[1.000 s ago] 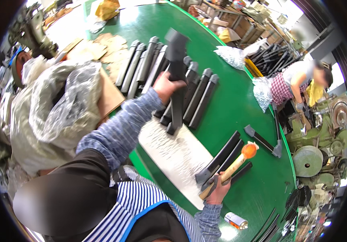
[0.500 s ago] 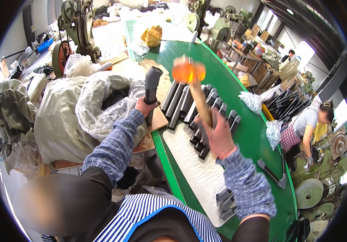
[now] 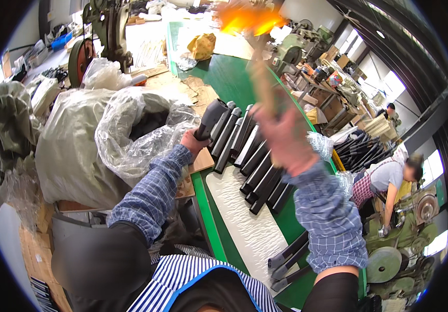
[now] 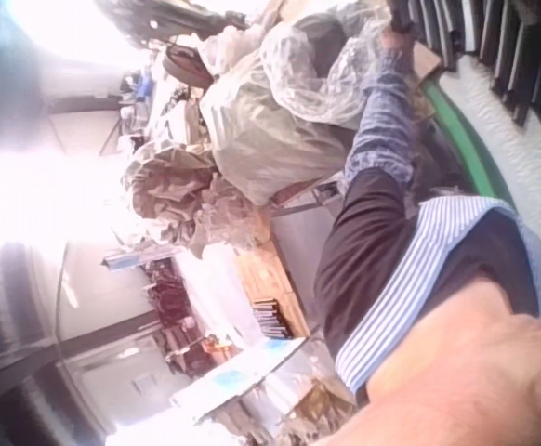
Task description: The person repeatedly picks up black cylindrical handles and gray caps, fits the caps onto the handles, and uses a rubber mallet to tap them into place. Completed assemblies are placed in a row on the green worktable.
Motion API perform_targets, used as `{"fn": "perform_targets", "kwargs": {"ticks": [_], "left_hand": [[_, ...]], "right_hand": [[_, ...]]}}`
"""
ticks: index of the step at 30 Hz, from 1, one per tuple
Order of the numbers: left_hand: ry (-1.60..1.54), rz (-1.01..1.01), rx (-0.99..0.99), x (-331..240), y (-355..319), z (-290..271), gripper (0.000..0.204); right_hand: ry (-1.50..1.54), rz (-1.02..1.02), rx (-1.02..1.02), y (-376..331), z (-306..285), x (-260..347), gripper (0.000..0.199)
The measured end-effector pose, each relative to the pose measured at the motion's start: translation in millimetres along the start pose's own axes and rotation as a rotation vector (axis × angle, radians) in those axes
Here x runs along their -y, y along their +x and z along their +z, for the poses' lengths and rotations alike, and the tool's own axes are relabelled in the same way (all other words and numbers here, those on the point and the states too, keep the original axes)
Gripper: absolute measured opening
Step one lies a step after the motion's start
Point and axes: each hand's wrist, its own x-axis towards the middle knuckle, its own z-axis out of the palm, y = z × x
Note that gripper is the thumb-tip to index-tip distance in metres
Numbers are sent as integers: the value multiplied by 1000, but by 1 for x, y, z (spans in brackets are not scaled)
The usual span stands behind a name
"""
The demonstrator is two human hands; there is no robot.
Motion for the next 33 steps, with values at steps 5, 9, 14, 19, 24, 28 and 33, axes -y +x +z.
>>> {"fn": "perform_targets", "kwargs": {"ticks": [5,9,14,19,24,28,33], "left_hand": [[107,-40,-110,11,6,-23,29],[97,-72,-94,13,9,-36,36],[159,32,-121,23,8,-26,34],[278,-34,-109,20,5,-37,35],[534,188,268,-24,-12,9,30],[685,1151,894,-45,-66,187,26],[474,1644,1288,-13,-145,418,7]], "right_hand": [[-199,75,-15,-13,29,2,40],[-255,350,280,-16,13,17,54],[427,11,-444,17,-23,23,42],[-222,333,324,-33,41,-36,56],[-43,107,-271,-142,-61,-94,41],[639,575,-657,-235,-126,-111,31],[694,1087,-952,-345,-111,-142,32]]}}
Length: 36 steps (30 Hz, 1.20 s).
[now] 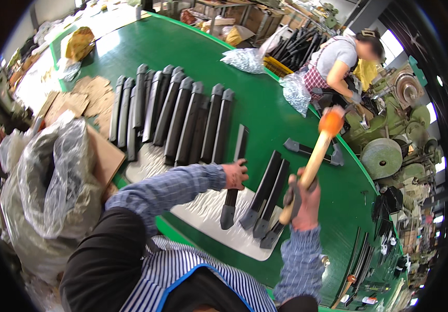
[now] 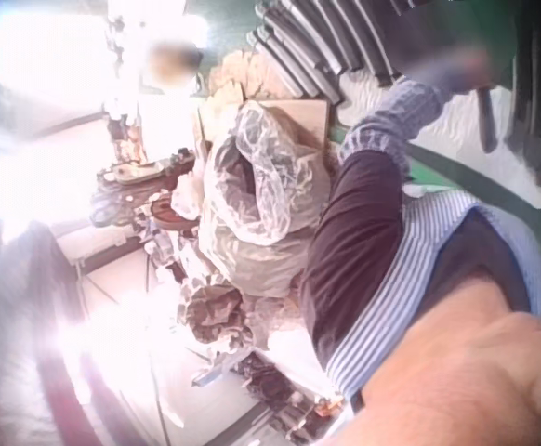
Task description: The person repeatedly picks up black cylindrical handles and gray caps, fits the caps onto the handles, and uses a rubber mallet to tap them into place. Completed assemblies are placed in a row on the green worktable.
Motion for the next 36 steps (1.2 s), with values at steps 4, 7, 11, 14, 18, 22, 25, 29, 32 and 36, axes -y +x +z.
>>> {"fn": "perform_targets", "kwargs": {"ticks": [4,7,11,14,18,22,25,29,32,36], "left_hand": [[-119,72,29,23,77,63,25],[-120,-75,-182,56,81,67,31],[168,-1188,-108,152,36,56,63],[59,-1548,254,180,32,67,75],[-460,-1825,116,187,47,69,79],[-1011,-1551,-576,144,11,1,67],[-607,-1344,-937,85,-74,-98,57],[-595,-1458,-1015,6,-241,-222,33],[-345,-1490,-1174,-49,-341,-241,21],[-462,-1820,-1224,-103,-410,-181,40]], "right_hand": [[-173,124,-217,7,-69,-51,34],[-22,98,-283,22,-101,-87,29],[-29,177,-394,49,-107,-124,29],[37,229,-349,58,-90,-138,30],[5,248,-247,48,-64,-130,29],[-85,182,-128,17,-46,-102,24],[-138,124,-12,-9,-26,-83,20],[-329,-64,229,-37,35,-77,33],[-257,-141,468,-63,100,-75,34],[-517,-644,816,-92,202,-25,43]]}}
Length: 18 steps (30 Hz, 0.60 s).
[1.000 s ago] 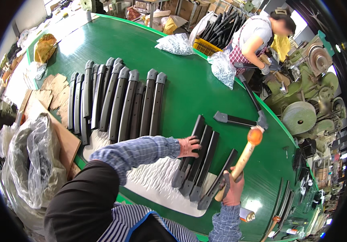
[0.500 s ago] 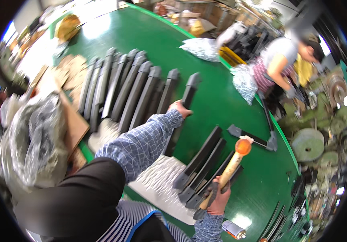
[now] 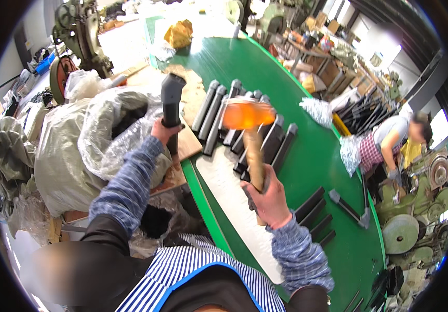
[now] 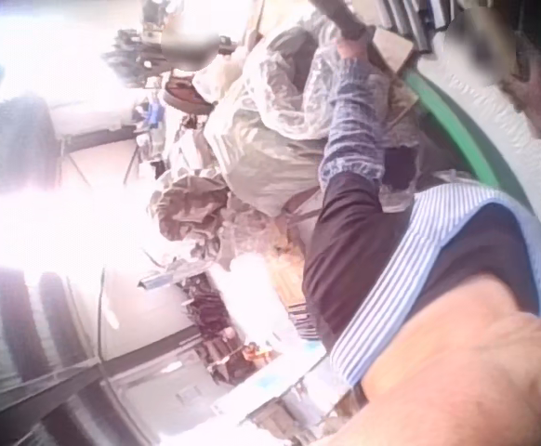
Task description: The person repeatedly picks up black cylindrical handles and gray caps, fits the caps onto the handles, and uses a rubber mallet to tap them into place. Completed assemblies are placed in a row on the green worktable.
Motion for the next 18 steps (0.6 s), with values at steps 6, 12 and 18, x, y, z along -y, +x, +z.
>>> {"fn": "perform_targets", "kwargs": {"ticks": [6,12,18], "left_hand": [[-351,69,8,38,6,-2,28],[-18,46,-27,3,-9,-3,32],[-143,13,-46,10,-9,2,31]], "right_hand": [[-17,-546,-91,125,7,131,44],[-606,26,465,134,83,133,47],[160,-274,129,145,23,200,32]]}}
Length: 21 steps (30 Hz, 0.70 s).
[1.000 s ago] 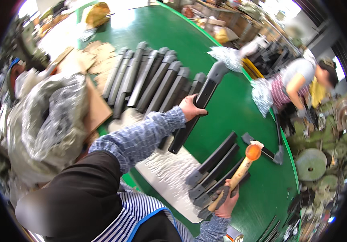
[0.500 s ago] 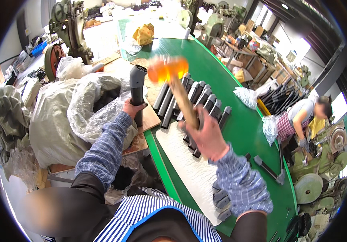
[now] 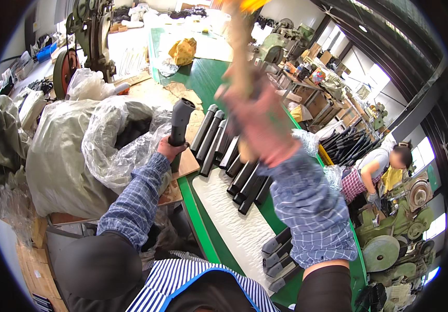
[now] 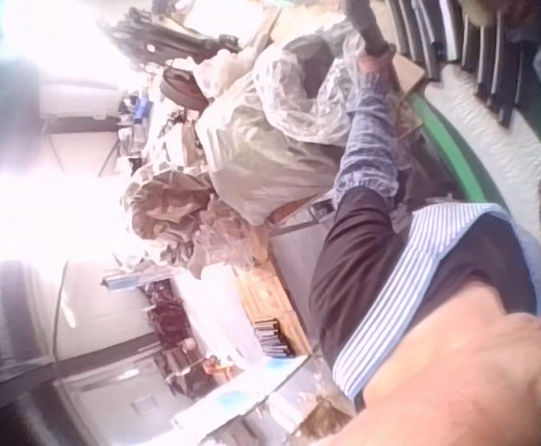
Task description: The person repeatedly picks up black cylindrical handles and gray caps, fits the caps onto the handles, and uses a rubber mallet to tap them into place. Completed assemblies are placed in a row on the green worktable.
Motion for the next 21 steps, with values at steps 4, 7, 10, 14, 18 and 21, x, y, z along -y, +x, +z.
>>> {"fn": "perform_targets", "kwargs": {"ticks": [4,7,10,14,18,21], "left_hand": [[-63,62,16,-1,-4,-4,31],[84,141,-20,0,-4,-5,28],[26,88,-23,15,0,-5,27],[-167,92,62,53,29,-2,30],[-29,60,41,72,45,-9,36],[82,154,43,58,35,-1,29]], "right_hand": [[-402,205,-50,-12,25,-38,35],[-549,520,273,-50,42,-90,54],[-550,45,99,-49,0,-94,43],[-166,-74,-367,-30,-24,-60,34],[-672,55,23,-56,11,-100,31],[-495,151,184,-96,-2,-151,31]]}}
